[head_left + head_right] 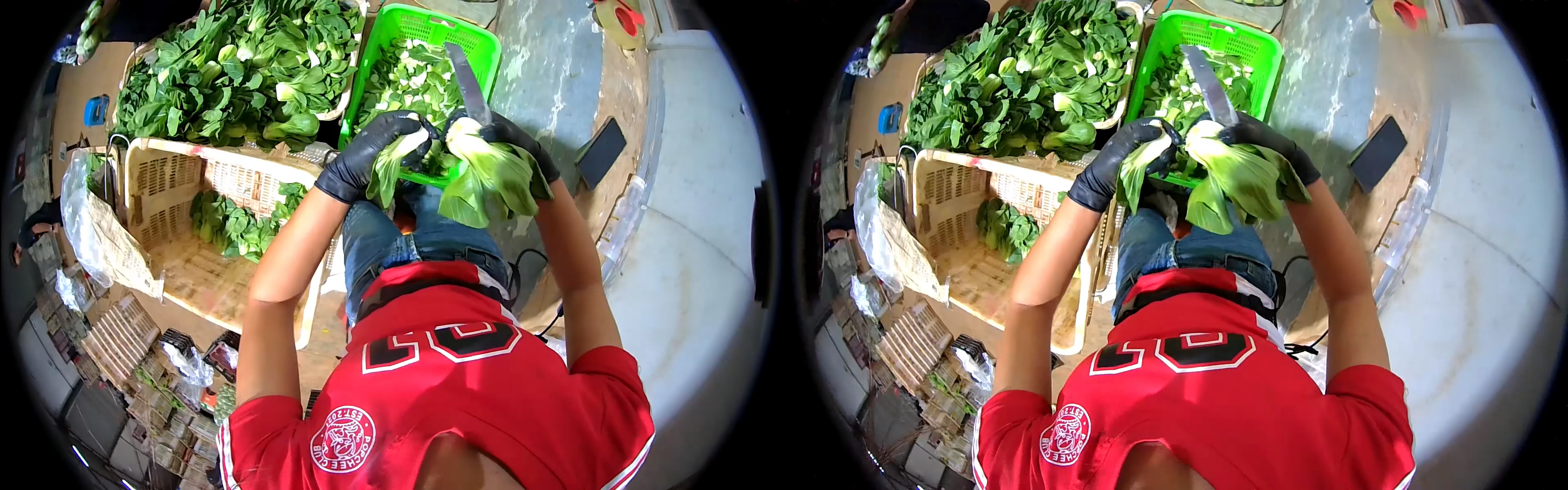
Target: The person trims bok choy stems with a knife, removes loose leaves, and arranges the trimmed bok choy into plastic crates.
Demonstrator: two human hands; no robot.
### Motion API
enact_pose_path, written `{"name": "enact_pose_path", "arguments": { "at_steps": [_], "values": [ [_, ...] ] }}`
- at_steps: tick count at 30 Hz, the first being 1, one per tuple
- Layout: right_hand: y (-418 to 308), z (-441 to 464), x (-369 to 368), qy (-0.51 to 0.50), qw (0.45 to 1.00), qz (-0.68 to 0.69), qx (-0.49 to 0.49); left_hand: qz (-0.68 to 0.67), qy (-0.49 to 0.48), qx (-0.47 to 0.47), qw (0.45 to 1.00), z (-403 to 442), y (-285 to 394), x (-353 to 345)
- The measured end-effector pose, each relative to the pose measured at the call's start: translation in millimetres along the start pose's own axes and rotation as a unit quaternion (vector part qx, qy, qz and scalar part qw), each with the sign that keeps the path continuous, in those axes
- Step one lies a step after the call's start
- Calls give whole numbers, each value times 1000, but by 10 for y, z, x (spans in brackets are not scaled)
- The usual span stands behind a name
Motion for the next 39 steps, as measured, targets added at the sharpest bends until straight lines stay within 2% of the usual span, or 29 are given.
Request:
{"name": "enact_pose_path", "arguments": {
  "at_steps": [2,3,4,5,6,7,8,10,11,12,14,15,16,17,18,20,21,22,23,24,26,27,28,29,30,32,34,38,39],
  "values": [
    [-35,-5,12,-11,1000,-5,19,220,141,22,965,-53,118,242],
    [-34,-28,62,33,997,-72,-14,378,177,22,909,-84,218,279],
    [-60,-51,117,74,986,-140,-46,566,262,-4,782,-214,367,328],
    [-97,-58,163,111,969,-210,-75,473,259,-11,842,-276,242,449],
    [-39,-26,220,128,979,-160,22,377,256,-20,890,-331,218,358],
    [67,7,305,159,969,-187,18,253,171,-52,951,-316,-15,371],
    [116,70,340,182,960,-211,15,232,188,-65,952,-373,-141,236],
    [135,303,102,159,904,-393,-45,193,266,-21,944,-535,-236,14],
    [170,383,157,159,865,-476,22,147,273,-42,950,-614,-402,129],
    [209,450,196,161,815,-549,93,182,319,-39,929,-792,-438,233],
    [337,513,456,255,878,-404,10,6,363,-85,928,-1157,-727,600],
    [309,562,467,252,875,-413,-2,32,368,-103,924,-1398,-503,768],
    [271,602,455,253,870,-422,-16,-89,305,-268,909,-1624,2,629],
    [229,654,331,257,882,-394,-22,98,393,-248,880,-2166,343,1028],
    [236,696,300,244,875,-418,-8,156,414,-279,852,-2467,1053,877],
    [302,731,296,220,858,-465,11,137,464,-334,809,-3456,1719,1645],
    [373,753,302,225,853,-469,-32,130,488,-359,785,-3945,2048,2012],
    [459,757,335,212,854,-472,-46,144,558,-411,706,-4147,2236,1522],
    [538,745,325,219,853,-468,-74,279,608,-416,616,-4450,2341,1417],
    [618,754,318,226,851,-463,-99,408,640,-405,510,-4674,2371,1325],
    [787,729,364,232,836,-478,-138,429,653,-345,521,-4641,1829,1330],
    [831,719,338,239,825,-492,-141,473,676,-190,532,-4733,1316,1797],
    [864,724,333,248,814,-506,-142,456,700,-138,532,-4556,848,1817],
    [941,685,349,254,812,-499,-165,489,689,17,534,-4650,-89,2494],
    [1031,598,391,259,811,-488,-193,519,637,101,562,-4515,-670,2656],
    [1174,475,520,272,805,-468,-241,493,605,263,567,-4323,-1488,2860],
    [1291,342,537,286,795,-458,-276,348,629,333,610,-4316,-2091,3069],
    [1508,209,578,299,788,-442,-305,340,694,389,503,-4323,-2237,3099],
    [1525,216,531,304,791,-431,-310,323,698,331,547,-4309,-2305,3116]
  ]
}}
Point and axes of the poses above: each hand's wrist, its own z-axis towards the middle knuckle, its own x-axis out of the back of the hand, y = z × x, the point moved 9 cm from there along z, towards the middle knuckle, and after that the axes turned 13 degrees about -y, right-handed, at the moved point
